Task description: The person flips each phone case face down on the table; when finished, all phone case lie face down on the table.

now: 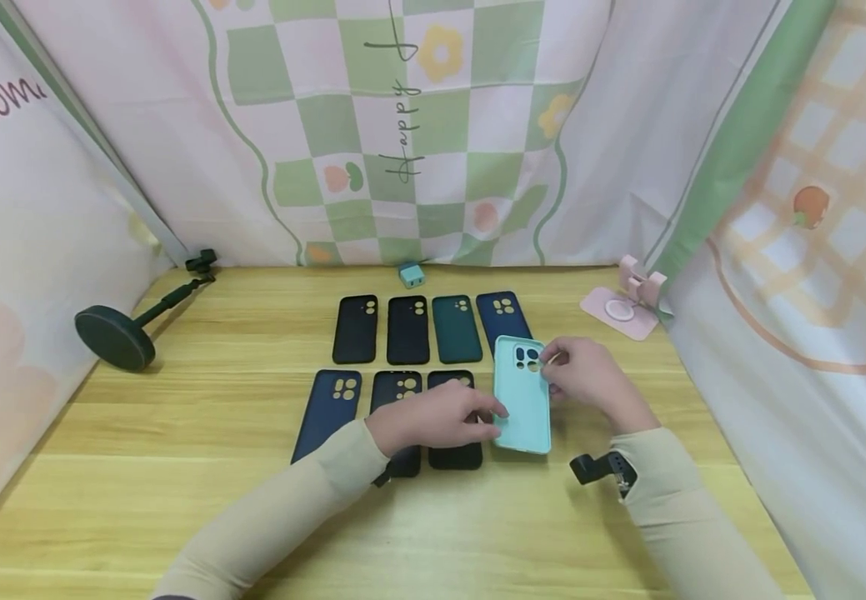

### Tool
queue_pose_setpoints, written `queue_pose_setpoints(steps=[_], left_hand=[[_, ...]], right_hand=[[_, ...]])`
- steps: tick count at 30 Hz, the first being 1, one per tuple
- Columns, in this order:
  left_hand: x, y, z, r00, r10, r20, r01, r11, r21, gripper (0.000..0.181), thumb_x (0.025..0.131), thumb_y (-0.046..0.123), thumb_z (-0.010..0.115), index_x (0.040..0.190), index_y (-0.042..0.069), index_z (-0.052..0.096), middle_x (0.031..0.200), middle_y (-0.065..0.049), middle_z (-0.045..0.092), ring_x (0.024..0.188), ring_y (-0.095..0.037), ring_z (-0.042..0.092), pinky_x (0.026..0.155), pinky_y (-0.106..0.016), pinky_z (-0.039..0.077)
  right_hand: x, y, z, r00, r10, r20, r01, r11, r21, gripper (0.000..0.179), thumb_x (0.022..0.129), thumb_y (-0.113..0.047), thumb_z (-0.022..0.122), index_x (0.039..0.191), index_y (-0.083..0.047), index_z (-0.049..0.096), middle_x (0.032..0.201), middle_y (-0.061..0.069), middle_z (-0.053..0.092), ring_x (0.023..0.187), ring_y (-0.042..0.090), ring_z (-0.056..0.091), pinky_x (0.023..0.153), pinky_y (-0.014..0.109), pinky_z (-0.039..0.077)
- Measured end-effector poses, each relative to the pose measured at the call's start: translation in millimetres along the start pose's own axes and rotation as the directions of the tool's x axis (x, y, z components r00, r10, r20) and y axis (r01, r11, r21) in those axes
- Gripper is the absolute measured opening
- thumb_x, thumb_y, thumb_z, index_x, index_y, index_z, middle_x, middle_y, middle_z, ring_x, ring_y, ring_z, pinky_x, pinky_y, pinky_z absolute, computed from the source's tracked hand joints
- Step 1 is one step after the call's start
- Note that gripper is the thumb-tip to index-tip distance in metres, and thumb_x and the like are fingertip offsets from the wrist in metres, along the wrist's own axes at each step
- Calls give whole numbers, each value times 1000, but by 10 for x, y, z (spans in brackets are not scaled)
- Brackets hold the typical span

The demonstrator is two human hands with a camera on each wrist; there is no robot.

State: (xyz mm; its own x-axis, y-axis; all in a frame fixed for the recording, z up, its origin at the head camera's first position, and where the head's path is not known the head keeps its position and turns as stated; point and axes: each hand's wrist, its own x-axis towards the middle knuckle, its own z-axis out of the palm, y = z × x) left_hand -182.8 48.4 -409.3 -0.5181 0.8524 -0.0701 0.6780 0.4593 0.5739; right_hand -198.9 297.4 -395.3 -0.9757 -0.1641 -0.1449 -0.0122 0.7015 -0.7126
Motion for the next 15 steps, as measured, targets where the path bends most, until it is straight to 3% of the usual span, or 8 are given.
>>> queue_pose_setpoints(steps=[3,7,10,15], left_hand=[[-18,-18,3,1000,7,9,-7,1000,-2,34,101,32,57,128,13,64,113,9,68,61,5,55,79,-12,43],[-23,-51,26,999,31,-8,-31,999,-7,33,101,33,56,126,13,65,107,11,68,51,-2,48,76,-14,42],[-28,-59,35,998,46,-39,-48,997,-54,30,100,32,57,123,14,66,94,12,67,54,-2,49,66,-15,44],[-27,-32,29,991,21,-131,-44,985,-170,17,99,26,60,111,16,66,85,13,62,66,-4,54,62,-15,45]], right_hand=[[-12,-30,5,1000,6,1,-6,999,50,24,89,-6,59,109,8,58,89,17,62,70,29,68,65,41,58],[-22,-54,9,1000,17,-2,-17,996,84,26,91,-6,59,111,9,57,91,19,61,71,30,68,66,43,58],[-26,-62,11,1000,23,-8,-23,995,94,27,91,-7,59,113,8,56,93,19,60,71,29,67,68,43,58],[-29,-100,24,1000,31,-4,-30,993,114,29,92,-7,59,116,9,54,97,21,60,73,26,67,70,43,58]])
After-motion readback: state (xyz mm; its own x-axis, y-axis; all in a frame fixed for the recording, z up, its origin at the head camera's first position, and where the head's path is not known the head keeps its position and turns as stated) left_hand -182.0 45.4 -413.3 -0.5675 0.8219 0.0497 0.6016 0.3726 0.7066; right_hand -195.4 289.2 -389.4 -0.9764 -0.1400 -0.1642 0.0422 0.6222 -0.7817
